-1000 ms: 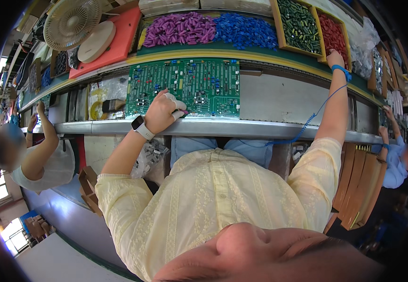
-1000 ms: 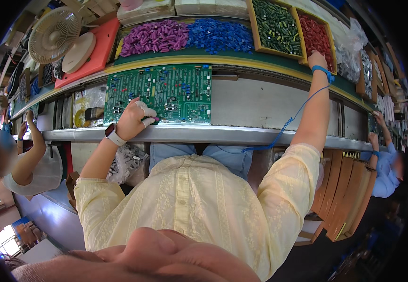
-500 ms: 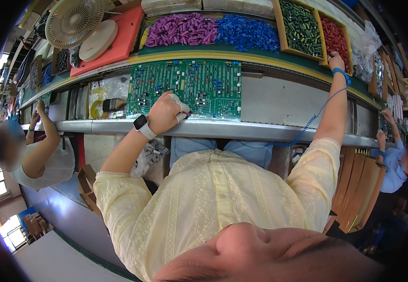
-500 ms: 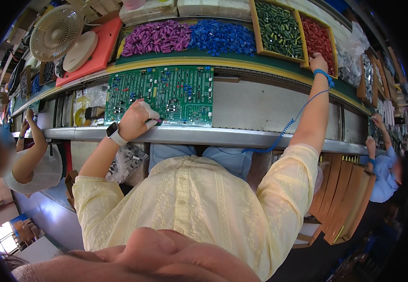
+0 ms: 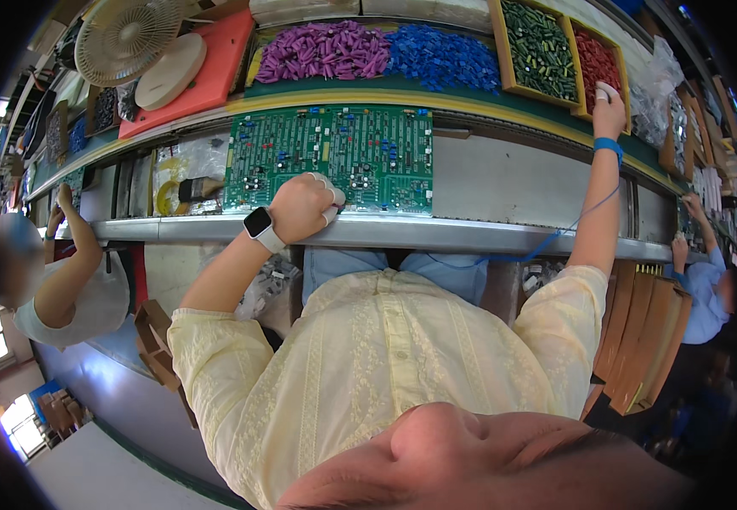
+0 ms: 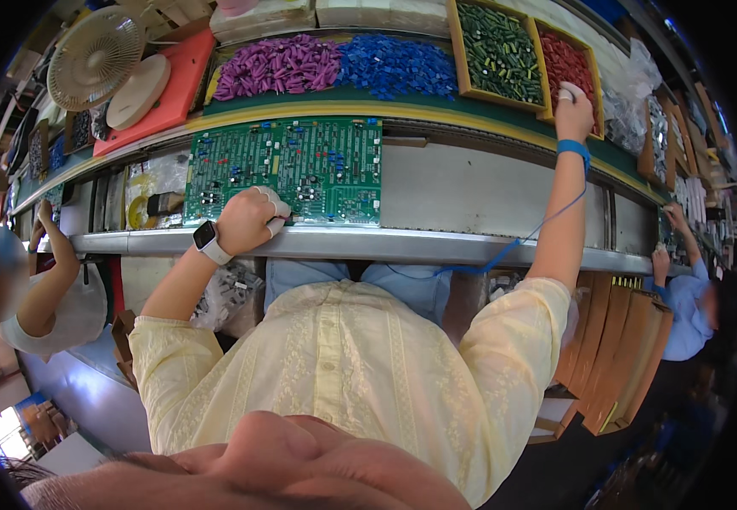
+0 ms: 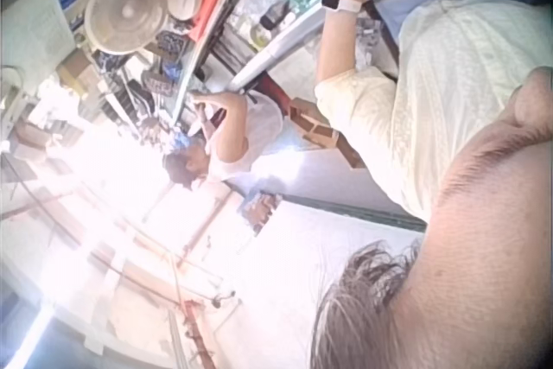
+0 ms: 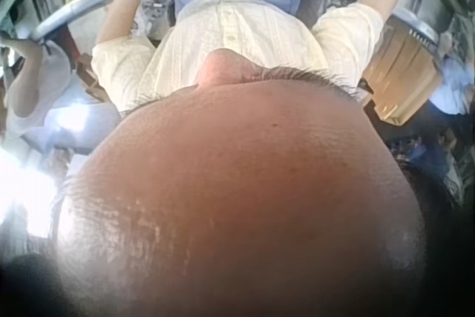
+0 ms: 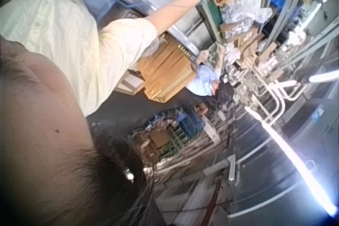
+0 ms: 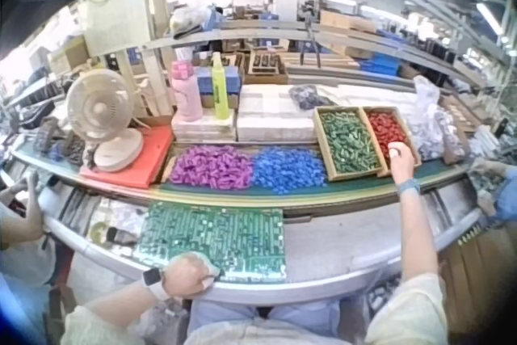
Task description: The recorder is assembling electronic components onto printed circuit boards (PCBs) at a production floor workstation.
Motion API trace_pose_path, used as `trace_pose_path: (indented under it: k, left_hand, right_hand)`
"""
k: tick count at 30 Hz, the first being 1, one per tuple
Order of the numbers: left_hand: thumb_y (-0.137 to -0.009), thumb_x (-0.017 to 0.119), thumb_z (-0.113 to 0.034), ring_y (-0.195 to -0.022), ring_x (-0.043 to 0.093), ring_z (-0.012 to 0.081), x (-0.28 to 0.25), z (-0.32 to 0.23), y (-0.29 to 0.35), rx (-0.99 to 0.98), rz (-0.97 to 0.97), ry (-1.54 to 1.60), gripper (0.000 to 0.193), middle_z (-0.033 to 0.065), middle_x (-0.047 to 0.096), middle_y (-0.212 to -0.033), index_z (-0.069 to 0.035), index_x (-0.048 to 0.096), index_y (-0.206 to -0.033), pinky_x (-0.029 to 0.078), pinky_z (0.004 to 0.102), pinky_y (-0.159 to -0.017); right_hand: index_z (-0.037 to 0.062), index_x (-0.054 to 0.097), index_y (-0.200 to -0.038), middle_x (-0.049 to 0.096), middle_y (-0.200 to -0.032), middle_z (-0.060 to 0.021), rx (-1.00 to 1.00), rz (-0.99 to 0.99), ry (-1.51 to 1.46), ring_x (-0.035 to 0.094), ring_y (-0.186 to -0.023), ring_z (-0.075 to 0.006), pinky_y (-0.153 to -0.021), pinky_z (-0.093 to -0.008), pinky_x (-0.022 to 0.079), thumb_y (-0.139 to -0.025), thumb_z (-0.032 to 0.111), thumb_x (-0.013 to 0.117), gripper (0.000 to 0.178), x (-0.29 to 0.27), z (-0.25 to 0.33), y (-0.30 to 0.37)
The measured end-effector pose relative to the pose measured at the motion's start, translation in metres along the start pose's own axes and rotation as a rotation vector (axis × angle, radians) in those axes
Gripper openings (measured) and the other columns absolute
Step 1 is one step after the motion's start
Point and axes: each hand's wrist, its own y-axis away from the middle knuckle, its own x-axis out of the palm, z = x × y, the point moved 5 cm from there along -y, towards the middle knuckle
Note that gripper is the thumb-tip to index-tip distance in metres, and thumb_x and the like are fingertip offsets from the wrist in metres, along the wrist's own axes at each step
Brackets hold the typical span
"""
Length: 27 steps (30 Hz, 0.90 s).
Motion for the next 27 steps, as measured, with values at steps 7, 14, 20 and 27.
trace_pose_path:
  k: [7, 14, 20, 27]
  left_hand:
    - [-0.064, 0.066, -0.012, -0.086, 0.056, 0.0260, -0.009, -0.006, 0.008, 0.043, -0.060, -0.035, 0.023, 0.0085, 0.061, -0.082, -0.007, 0.063, -0.086, 0.042, 0.0385, -0.085]
    - [-0.066, 0.067, -0.018, -0.095, 0.054, 0.0247, -0.028, -0.012, 0.015, 0.026, -0.242, -0.004, 0.034, 0.0074, 0.060, -0.095, -0.009, 0.061, -0.099, 0.037, 0.0425, -0.094]
    - [-0.067, 0.068, -0.017, -0.097, 0.054, 0.0257, -0.023, -0.009, 0.024, 0.050, -0.274, 0.030, 0.037, 0.0076, 0.059, -0.100, -0.008, 0.059, -0.101, 0.036, 0.0448, -0.095]
    - [-0.067, 0.069, -0.018, -0.100, 0.053, 0.0259, -0.023, -0.008, 0.022, 0.049, -0.242, 0.051, 0.036, 0.0080, 0.058, -0.104, -0.009, 0.059, -0.101, 0.037, 0.0456, -0.094]
  right_hand:
    - [0.0050, 0.059, -0.100, 0.058, -0.085, -0.0038, -0.216, 0.815, -0.491, 0.056, -0.072, -0.0106, -0.067, -0.0247, 0.047, -0.077, 0.004, 0.060, 0.023, 0.038, 0.189, 0.201]
    - [0.0062, 0.062, -0.089, 0.058, -0.082, -0.0093, -0.538, 0.894, -0.076, 0.058, -0.072, -0.0271, -0.064, -0.0381, 0.047, -0.073, 0.013, 0.060, 0.018, 0.053, 0.247, 0.267]
    - [0.0058, 0.062, -0.081, 0.057, -0.081, -0.0089, -0.695, 0.833, 0.027, 0.057, -0.076, -0.0273, -0.066, -0.0383, 0.047, -0.072, 0.011, 0.058, 0.011, 0.062, 0.252, 0.275]
    - [0.0037, 0.058, -0.080, 0.056, -0.079, -0.0120, -0.630, 0.896, 0.003, 0.056, -0.075, -0.0295, -0.066, -0.0391, 0.047, -0.070, 0.008, 0.058, 0.011, 0.066, 0.255, 0.274]
